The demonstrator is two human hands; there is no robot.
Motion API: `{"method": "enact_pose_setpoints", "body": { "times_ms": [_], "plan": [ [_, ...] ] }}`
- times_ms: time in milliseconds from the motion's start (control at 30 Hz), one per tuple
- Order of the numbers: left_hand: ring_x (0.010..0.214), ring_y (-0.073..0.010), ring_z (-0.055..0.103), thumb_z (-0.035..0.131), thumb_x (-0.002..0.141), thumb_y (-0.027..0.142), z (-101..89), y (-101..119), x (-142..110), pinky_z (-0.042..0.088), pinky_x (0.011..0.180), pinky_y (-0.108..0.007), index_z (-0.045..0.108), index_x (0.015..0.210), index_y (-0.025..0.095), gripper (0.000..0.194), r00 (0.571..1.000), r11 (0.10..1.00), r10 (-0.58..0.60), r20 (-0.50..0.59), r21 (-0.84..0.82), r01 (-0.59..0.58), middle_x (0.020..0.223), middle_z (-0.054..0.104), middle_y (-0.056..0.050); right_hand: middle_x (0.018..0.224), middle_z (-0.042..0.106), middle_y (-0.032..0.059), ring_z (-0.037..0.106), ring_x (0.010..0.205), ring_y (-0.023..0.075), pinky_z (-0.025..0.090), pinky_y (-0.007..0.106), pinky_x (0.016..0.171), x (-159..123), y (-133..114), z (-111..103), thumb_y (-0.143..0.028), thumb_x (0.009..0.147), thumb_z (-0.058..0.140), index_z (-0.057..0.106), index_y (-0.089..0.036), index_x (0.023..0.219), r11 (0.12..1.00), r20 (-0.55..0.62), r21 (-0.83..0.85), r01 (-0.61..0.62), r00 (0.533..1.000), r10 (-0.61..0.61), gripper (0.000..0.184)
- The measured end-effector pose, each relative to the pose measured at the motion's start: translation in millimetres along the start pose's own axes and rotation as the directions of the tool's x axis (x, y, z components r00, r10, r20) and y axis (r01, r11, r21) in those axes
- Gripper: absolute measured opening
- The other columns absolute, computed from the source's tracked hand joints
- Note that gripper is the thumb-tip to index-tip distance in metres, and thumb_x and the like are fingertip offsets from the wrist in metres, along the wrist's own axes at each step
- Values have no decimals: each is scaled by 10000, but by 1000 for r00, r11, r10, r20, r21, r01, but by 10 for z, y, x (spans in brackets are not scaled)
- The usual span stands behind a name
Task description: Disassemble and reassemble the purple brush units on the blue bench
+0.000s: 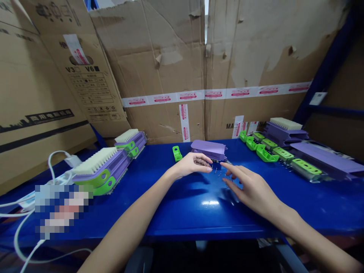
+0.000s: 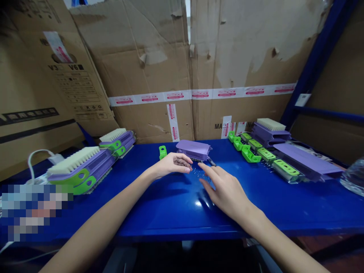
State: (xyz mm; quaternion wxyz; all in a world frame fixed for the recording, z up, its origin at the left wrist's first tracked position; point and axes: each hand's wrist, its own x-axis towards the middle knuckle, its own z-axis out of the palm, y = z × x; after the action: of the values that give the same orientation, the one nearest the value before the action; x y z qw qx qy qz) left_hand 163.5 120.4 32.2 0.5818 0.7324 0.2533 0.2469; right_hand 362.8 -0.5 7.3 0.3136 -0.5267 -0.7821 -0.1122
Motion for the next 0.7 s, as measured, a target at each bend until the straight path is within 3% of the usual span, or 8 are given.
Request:
{"method": "enact_pose_setpoints", "body": {
  "times_ms": [200,400,600,700],
  "plan": [
    [745,-153,654,780,655,317,-11,-53,17,508,762,-315,648,907,116,349,1000,999,25,17,-30,-24,805,697,-83,956,658,73,640,798,192,531,318,652,-66,43,45,-311,881,481,518,-220,1275,999,129,-14,-41,991,42,407],
    [695,-153,662,762,674,343,-8,-28,12,520,711,-307,635,883,104,342,999,999,14,-30,-50,-15,799,695,-94,1004,638,85,617,891,213,526,346,722,-90,105,7,-333,897,438,521,-209,1267,995,80,-3,-97,992,97,398],
    [710,-155,669,771,664,320,-17,-38,17,513,740,-306,629,909,111,352,998,999,13,-59,-38,-15,776,701,-85,958,637,88,622,837,213,526,349,714,-158,127,19,-317,889,450,547,-189,1230,997,170,-27,-69,983,73,377],
    [697,-153,664,776,653,328,-22,-19,21,510,723,-298,632,897,111,357,997,999,18,-81,-30,-20,771,700,-82,916,634,80,618,821,200,522,332,721,-195,141,31,-311,896,444,546,-183,1229,997,150,21,-75,986,71,371]
  ]
}}
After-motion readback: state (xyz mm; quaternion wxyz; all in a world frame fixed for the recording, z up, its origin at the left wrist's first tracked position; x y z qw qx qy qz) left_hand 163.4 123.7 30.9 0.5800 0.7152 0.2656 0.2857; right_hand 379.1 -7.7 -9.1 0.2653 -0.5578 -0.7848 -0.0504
